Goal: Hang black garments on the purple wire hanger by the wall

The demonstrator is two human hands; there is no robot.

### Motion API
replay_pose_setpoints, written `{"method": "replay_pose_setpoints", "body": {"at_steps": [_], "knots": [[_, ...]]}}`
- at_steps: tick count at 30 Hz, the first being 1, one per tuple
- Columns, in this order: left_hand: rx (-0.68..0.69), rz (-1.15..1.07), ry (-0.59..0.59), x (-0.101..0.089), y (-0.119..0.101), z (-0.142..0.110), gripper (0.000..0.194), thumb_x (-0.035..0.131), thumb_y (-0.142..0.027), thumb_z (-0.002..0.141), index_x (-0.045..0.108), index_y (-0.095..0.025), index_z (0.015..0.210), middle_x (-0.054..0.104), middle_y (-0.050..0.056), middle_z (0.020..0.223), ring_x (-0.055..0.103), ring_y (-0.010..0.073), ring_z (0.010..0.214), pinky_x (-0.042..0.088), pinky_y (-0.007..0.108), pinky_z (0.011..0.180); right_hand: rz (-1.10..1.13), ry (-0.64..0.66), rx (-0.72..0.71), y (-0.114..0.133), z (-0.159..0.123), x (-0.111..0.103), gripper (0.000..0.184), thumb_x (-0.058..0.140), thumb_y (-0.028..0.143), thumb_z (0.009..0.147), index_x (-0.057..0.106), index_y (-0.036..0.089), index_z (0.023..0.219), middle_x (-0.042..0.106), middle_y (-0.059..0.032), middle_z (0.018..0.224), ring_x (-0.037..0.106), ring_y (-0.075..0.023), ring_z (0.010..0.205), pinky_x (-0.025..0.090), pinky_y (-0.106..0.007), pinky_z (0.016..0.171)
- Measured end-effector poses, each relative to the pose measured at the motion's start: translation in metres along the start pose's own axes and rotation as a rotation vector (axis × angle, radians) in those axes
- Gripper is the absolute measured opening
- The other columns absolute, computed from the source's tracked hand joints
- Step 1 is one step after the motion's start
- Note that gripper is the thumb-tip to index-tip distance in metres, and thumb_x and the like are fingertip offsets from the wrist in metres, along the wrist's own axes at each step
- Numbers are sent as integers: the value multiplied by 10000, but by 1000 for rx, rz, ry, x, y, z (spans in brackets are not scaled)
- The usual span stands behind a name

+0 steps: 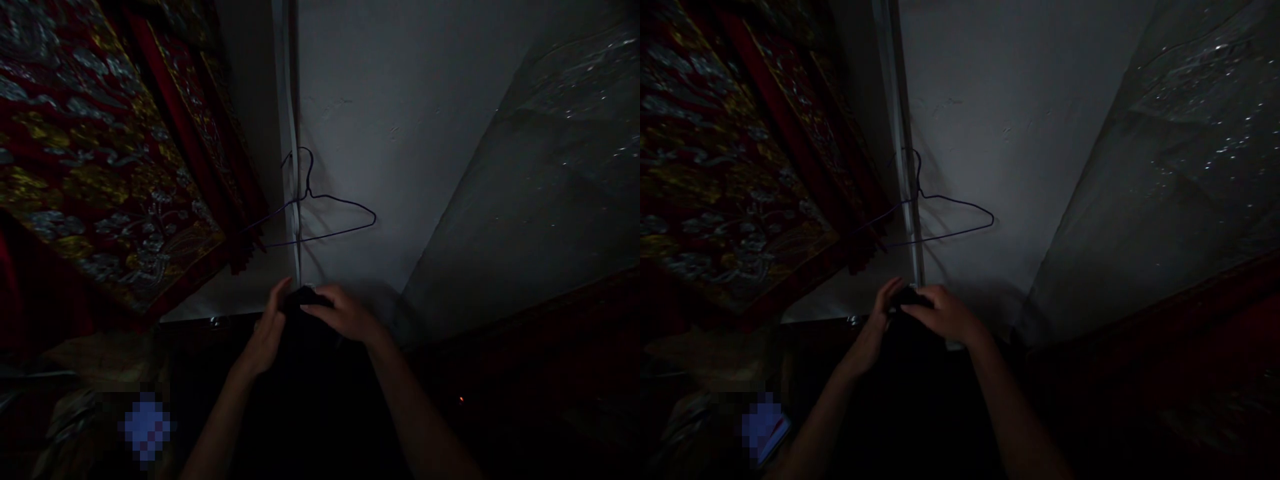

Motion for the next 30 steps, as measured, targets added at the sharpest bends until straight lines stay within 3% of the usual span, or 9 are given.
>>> {"method": "replay_pose_setpoints", "body": {"at_steps": [3, 6, 9, 14, 17, 19, 22, 24, 30], "knots": [[-205, 151, 281, 5, 30, -5, 619, 479, -646, 945, 580, -246, 1406, 591, 116, 1456, 522, 328, 1363, 363, 462, 1169, -146, 169, -130, 21, 21, -26, 96, 637, 184, 732, 709, 192, 669, 656, 22, 631, 601, -164, 617, 475, -261, 615], [-266, 322, 381, -5, 46, -10, 477, 623, -586, 881, 717, -256, 1212, 726, 85, 1258, 658, 340, 1159, 468, 453, 1057, -230, 11, -160, 16, 49, -52, 345, 543, 65, 647, 766, 189, 880, 745, -4, 832, 667, -177, 751, 508, -288, 761], [-243, 379, 319, -29, 44, -9, 356, 631, -506, 892, 753, -263, 1122, 766, 70, 1167, 699, 324, 1068, 511, 416, 970, -267, -200, -122, -11, 67, -62, 484, 520, 50, 687, 752, 206, 1082, 763, -28, 1018, 681, -181, 866, 503, -308, 849], [-286, 574, 271, -82, 29, -8, 258, 612, -425, 902, 778, -257, 1005, 791, 82, 1041, 729, 304, 934, 510, 372, 846, -328, -254, -22, -46, 57, -80, 244, 511, 121, 756, 742, 198, 774, 739, -10, 762, 659, -194, 758, 487, -297, 746], [-297, 693, 224, -106, 15, -3, 248, 602, -432, 892, 762, -252, 831, 770, 70, 835, 706, 266, 740, 482, 326, 699, -413, -345, -32, -43, 37, -108, 194, 544, 140, 710, 731, 184, 740, 722, -15, 716, 650, -194, 722, 456, -287, 697], [-201, 742, 119, -116, -3, 5, 239, 614, -438, 867, 739, -250, 790, 741, 65, 794, 679, 252, 709, 466, 315, 672, -473, -395, -30, -37, 25, -122, 171, 562, 177, 715, 732, 180, 737, 717, -19, 704, 637, -190, 686, 439, -286, 665], [-37, 810, -38, -125, -35, 24, 252, 588, -445, 851, 719, -239, 789, 722, 78, 846, 669, 258, 780, 475, 325, 724, -492, -400, -29, -26, 13, -128, 178, 579, 266, 769, 734, 184, 744, 713, -21, 694, 616, -180, 644, 422, -280, 618], [-58, 835, -49, -130, -45, 38, 296, 557, -471, 850, 703, -233, 751, 714, 80, 820, 657, 253, 746, 472, 329, 702, -484, -381, -33, -21, 9, -125, 191, 584, 301, 787, 736, 189, 755, 706, -18, 683, 606, -173, 626, 409, -273, 592], [-356, 787, 383, -133, -20, 59, 372, 544, -523, 804, 665, -227, 615, 689, 44, 696, 611, 222, 645, 430, 300, 595, -449, -365, -59, -18, 1, -111, 167, 564, 274, 774, 711, 201, 741, 683, -12, 674, 598, -173, 639, 416, -273, 605]]}}
Point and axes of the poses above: each hand's wrist, its own z-axis towards the middle knuckle, its own x-axis out of the palm, y = z × x, the point moved 5 cm from there along z, towards the middle knuckle
